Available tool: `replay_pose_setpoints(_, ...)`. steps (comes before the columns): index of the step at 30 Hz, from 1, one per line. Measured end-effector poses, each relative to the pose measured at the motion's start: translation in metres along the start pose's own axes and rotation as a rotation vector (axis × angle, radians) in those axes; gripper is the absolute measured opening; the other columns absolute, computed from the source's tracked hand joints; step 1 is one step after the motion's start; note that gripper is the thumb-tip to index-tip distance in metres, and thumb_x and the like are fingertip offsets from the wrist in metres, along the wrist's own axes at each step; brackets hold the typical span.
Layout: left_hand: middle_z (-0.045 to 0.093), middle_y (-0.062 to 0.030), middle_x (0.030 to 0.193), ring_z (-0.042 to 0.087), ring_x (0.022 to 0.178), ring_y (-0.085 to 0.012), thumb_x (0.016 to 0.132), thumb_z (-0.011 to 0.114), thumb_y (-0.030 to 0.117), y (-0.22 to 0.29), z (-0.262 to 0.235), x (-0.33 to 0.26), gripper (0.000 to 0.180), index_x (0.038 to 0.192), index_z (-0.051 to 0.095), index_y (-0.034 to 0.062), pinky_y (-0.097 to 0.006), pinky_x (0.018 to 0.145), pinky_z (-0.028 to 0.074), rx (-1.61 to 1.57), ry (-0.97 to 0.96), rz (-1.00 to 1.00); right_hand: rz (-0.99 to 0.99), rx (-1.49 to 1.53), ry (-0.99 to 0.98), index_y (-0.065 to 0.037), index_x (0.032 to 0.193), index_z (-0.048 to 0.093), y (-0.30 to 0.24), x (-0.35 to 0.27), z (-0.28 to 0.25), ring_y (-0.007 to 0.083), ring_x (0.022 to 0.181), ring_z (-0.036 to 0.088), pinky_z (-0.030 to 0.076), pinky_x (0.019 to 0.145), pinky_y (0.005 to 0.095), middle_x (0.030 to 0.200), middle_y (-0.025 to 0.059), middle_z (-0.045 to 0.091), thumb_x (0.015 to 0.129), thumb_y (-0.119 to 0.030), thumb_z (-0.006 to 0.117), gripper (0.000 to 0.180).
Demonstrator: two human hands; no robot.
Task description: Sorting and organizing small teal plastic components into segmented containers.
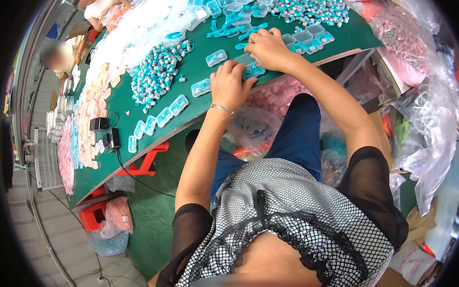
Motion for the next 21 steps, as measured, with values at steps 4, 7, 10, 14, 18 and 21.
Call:
replay_pose_setpoints(4,0.057,-0.0080,0.105,0.056,0.097,-0.0276,0.070,0.077,0.030,-0.006,-0.002,-0.004,0.047,0.107,0.060,0.0079,-0.041,0.074,0.041,-0.056,-0.032,-0.028,0.005,0.065,0.006,-0.015,0.095,0.067,-0.002,-0.002,-0.003,0.0217,0.100,0.052,0.031,0.090,0.0446,0.094,0.0008,0.058,0.076,-0.013,0.069,0.020)
replay_pose_setpoints(7,0.057,-0.0102,0.106,0.055,0.098,-0.0295,0.068,0.079,0.026,-0.008,-0.011,-0.003,0.055,0.114,0.056,0.0060,-0.042,0.074,0.042,-0.169,0.054,-0.086,0.004,0.186,0.034,-0.012,0.095,0.064,0.003,-0.006,-0.009,0.0238,0.096,0.054,0.034,0.088,0.0429,0.092,0.0030,0.059,0.075,-0.014,0.069,0.021)
replay_pose_setpoints(10,0.057,-0.0106,0.107,0.055,0.098,-0.0303,0.067,0.079,0.025,-0.012,-0.013,-0.005,0.055,0.114,0.056,0.0056,-0.042,0.073,0.043,-0.245,0.128,-0.085,-0.124,0.379,0.056,-0.008,0.095,0.062,-0.005,-0.011,-0.021,0.0268,0.094,0.056,0.040,0.084,0.0413,0.094,0.0063,0.061,0.074,-0.014,0.070,0.024)
replay_pose_setpoints(14,0.058,-0.0100,0.104,0.057,0.094,-0.0303,0.069,0.077,0.024,-0.011,-0.006,-0.004,0.047,0.109,0.059,0.0068,-0.041,0.074,0.043,-0.213,0.032,0.009,-0.207,0.447,0.032,-0.006,0.099,0.061,-0.024,-0.030,-0.033,0.0300,0.096,0.056,0.044,0.084,0.0417,0.100,0.0107,0.061,0.070,-0.014,0.072,0.032)
replay_pose_setpoints(18,0.059,-0.0104,0.101,0.058,0.090,-0.0305,0.071,0.076,0.022,-0.011,-0.002,-0.002,0.041,0.106,0.061,0.0073,-0.040,0.073,0.043,-0.217,0.022,0.032,-0.222,0.382,0.109,-0.005,0.102,0.060,-0.033,-0.039,-0.037,0.0314,0.097,0.055,0.045,0.085,0.0416,0.101,0.0114,0.059,0.069,-0.012,0.072,0.035)
replay_pose_setpoints(21,0.059,-0.0112,0.098,0.058,0.087,-0.0312,0.072,0.075,0.021,-0.010,-0.006,-0.002,0.037,0.103,0.062,0.0067,-0.040,0.072,0.044,-0.226,0.046,0.034,-0.193,0.361,0.142,-0.005,0.101,0.060,-0.035,-0.041,-0.036,0.0316,0.097,0.055,0.046,0.083,0.0410,0.099,0.0111,0.058,0.071,-0.011,0.071,0.033)
Point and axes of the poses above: each hand's wrist, its own x-axis towards the middle knuckle, its own z-axis out of the palm, y = z × x, the point moved 10 cm from there along x, towards the middle knuckle
